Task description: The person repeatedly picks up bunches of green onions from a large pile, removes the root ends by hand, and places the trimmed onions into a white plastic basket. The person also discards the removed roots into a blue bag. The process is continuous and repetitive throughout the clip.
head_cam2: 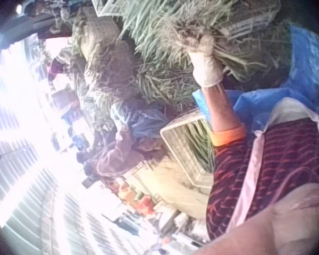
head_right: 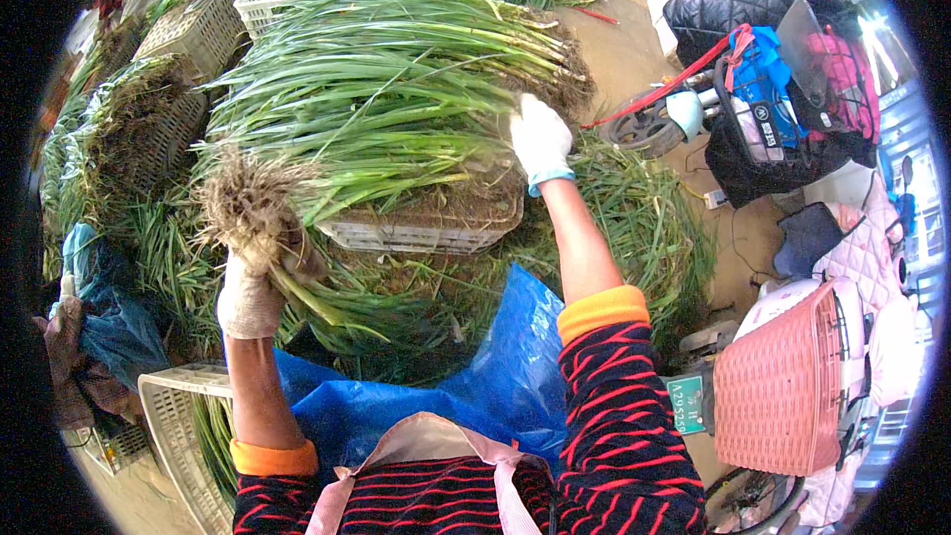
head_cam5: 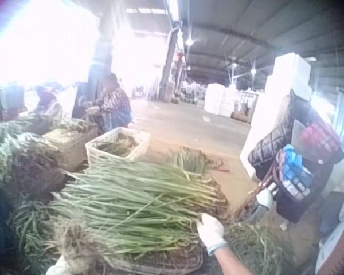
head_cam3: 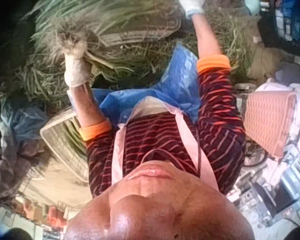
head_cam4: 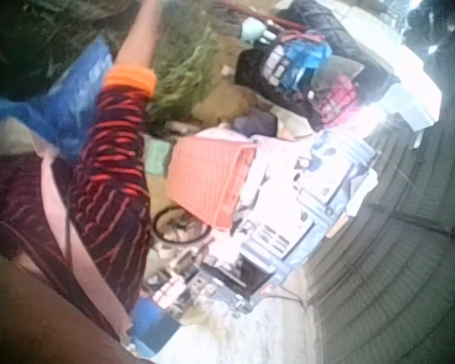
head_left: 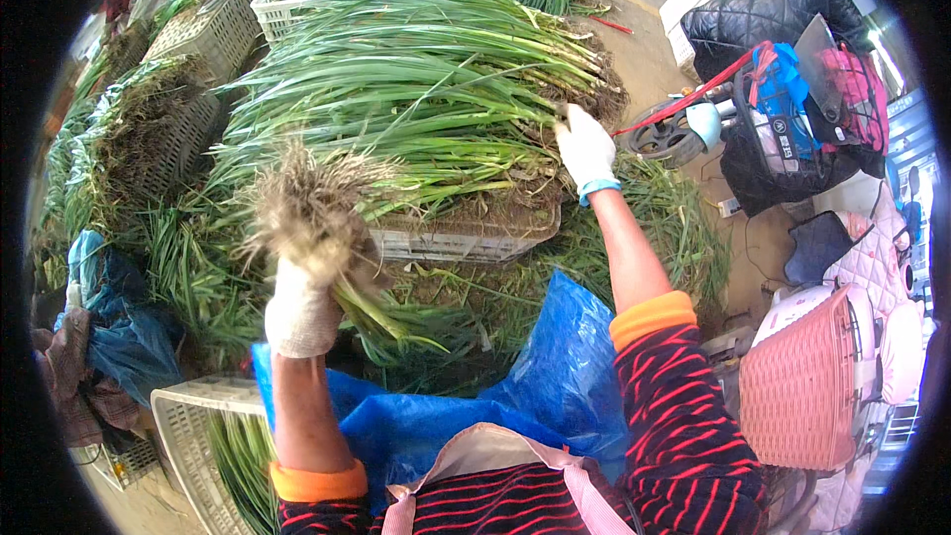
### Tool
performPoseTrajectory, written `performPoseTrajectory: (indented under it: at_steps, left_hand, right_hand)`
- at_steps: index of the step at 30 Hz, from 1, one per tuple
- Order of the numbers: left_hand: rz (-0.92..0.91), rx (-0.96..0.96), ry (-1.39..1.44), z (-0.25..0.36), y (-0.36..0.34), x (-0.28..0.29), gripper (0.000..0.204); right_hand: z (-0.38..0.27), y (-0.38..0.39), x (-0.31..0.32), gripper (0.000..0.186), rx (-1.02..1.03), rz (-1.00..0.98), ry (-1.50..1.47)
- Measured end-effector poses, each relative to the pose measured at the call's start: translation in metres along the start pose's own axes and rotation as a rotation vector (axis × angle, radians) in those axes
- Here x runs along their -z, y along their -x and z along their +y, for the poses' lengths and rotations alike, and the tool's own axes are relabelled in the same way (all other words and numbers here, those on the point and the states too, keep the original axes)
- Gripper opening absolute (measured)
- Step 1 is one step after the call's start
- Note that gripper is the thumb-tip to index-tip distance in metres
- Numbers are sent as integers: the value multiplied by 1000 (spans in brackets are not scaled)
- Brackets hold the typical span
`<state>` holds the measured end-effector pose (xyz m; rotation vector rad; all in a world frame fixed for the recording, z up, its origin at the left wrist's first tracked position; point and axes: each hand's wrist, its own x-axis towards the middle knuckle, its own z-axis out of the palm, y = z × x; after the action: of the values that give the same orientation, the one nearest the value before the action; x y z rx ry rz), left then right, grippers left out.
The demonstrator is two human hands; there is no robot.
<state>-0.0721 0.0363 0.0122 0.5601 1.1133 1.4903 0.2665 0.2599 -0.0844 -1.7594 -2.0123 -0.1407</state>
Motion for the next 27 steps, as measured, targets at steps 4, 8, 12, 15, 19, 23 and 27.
performPoseTrajectory:
  at_steps: [4, 8, 12, 15, 19, 23, 27]
  left_hand:
    - [-98, 71, 146, -1, -4, 6, 93]
    - [-75, 61, 148, -1, -8, 2, 91]
    - [191, -108, 45, -7, -21, 3, 32]
    - [191, -111, 38, 5, -21, -10, 26]
    - [262, -199, -8, 2, -26, -7, 21]
    - [262, -268, -30, -2, -31, 3, 23]
    - [185, -318, -42, 10, -29, 6, 24]
  right_hand:
    - [8, -15, -1, 32, 97, 119, 87]
    - [27, -27, -6, 52, 54, -466, 186]
    - [3, -34, 29, 48, 101, -482, 254]
    - [20, -42, 72, 40, 84, -399, -199]
    - [-2, -42, 120, 48, 184, -569, 103]
    - [-17, -29, 151, 44, -38, -350, -559]
    - [-37, -25, 186, 44, 28, -184, -602]
